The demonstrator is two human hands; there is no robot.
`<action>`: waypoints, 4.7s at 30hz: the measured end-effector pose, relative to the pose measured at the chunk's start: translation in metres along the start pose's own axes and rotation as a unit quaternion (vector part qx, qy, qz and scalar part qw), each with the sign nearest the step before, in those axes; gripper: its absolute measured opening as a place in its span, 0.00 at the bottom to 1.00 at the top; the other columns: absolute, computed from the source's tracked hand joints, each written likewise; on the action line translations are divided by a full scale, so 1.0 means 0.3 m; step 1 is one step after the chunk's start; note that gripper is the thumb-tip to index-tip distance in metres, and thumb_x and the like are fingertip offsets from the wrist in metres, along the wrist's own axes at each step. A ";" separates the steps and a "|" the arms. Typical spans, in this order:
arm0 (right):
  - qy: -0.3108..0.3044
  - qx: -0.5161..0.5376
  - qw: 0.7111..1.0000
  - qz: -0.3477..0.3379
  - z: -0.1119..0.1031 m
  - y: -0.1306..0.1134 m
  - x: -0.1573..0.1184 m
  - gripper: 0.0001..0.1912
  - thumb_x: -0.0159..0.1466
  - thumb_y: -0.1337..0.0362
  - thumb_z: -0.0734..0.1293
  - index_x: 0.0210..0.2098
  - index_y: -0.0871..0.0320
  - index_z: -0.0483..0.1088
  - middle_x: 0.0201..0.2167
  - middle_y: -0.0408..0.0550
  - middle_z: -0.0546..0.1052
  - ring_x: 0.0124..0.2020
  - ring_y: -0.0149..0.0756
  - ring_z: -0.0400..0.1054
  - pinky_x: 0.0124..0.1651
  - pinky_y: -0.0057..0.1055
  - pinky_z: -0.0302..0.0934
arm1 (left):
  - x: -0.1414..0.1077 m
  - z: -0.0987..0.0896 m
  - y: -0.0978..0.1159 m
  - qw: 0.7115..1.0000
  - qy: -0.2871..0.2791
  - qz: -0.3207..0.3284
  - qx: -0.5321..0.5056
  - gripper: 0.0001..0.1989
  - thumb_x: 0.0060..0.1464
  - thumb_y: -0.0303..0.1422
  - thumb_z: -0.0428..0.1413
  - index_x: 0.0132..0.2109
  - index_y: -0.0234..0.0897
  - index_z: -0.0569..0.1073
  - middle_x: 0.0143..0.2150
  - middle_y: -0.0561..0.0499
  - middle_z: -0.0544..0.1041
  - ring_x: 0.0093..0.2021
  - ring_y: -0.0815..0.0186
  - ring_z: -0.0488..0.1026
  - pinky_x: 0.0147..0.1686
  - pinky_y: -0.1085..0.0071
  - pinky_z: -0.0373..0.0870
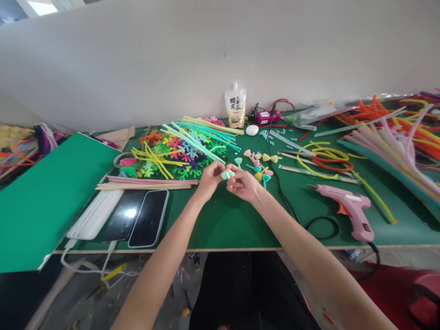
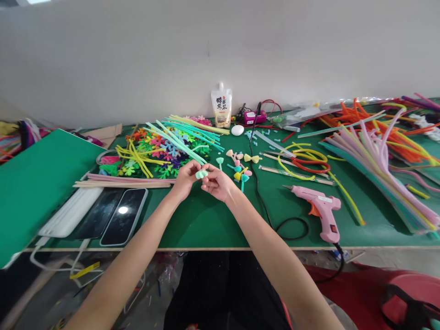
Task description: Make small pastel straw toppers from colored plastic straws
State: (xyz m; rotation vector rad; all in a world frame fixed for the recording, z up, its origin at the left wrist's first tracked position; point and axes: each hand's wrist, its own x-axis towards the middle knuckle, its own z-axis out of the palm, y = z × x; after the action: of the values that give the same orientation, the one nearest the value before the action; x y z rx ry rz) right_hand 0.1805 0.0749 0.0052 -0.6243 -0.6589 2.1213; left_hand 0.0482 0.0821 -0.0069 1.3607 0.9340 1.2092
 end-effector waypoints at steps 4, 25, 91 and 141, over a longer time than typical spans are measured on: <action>0.003 -0.003 1.000 0.004 0.000 0.002 -0.001 0.09 0.49 0.76 0.60 0.28 0.57 0.61 0.11 0.31 0.62 0.10 0.17 0.35 0.21 0.18 0.58 | 0.001 -0.007 -0.003 1.000 -0.004 -0.005 0.021 0.16 0.40 0.38 0.62 0.26 0.35 0.63 0.21 0.59 0.61 0.21 0.75 0.59 0.22 0.77 0.56; 0.097 -0.154 0.974 -0.133 -0.012 0.000 0.036 0.12 0.47 0.62 0.70 0.26 0.58 0.64 0.17 0.35 0.66 0.16 0.21 0.56 0.23 0.22 0.58 | 0.014 -0.009 0.004 0.997 0.043 -0.049 -0.050 0.13 0.38 0.35 0.62 0.32 0.34 0.70 0.21 0.56 0.71 0.20 0.73 0.66 0.24 0.75 0.63; 0.134 -0.121 0.983 -0.028 -0.008 -0.008 0.026 0.06 0.54 0.75 0.61 0.27 0.59 0.61 0.17 0.38 0.65 0.17 0.23 0.60 0.22 0.19 0.57 | 0.016 -0.013 0.009 0.988 0.058 -0.047 -0.132 0.11 0.31 0.28 0.65 0.27 0.33 0.73 0.24 0.54 0.74 0.26 0.73 0.69 0.29 0.76 0.63; 0.205 -0.656 0.670 -0.281 -0.018 0.028 0.041 0.09 0.54 0.73 0.60 0.25 0.57 0.70 0.21 0.44 0.73 0.23 0.31 0.64 0.29 0.26 0.55 | 0.020 -0.018 -0.009 0.999 0.030 -0.025 -0.028 0.20 0.35 0.40 0.65 0.35 0.35 0.70 0.26 0.55 0.70 0.28 0.71 0.68 0.31 0.74 0.66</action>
State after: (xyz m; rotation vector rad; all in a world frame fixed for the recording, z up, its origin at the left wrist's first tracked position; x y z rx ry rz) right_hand 0.1726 0.0816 -0.0069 -1.3421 -1.8033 0.5768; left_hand 0.0445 0.0895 -0.0089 1.2564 0.9629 1.2352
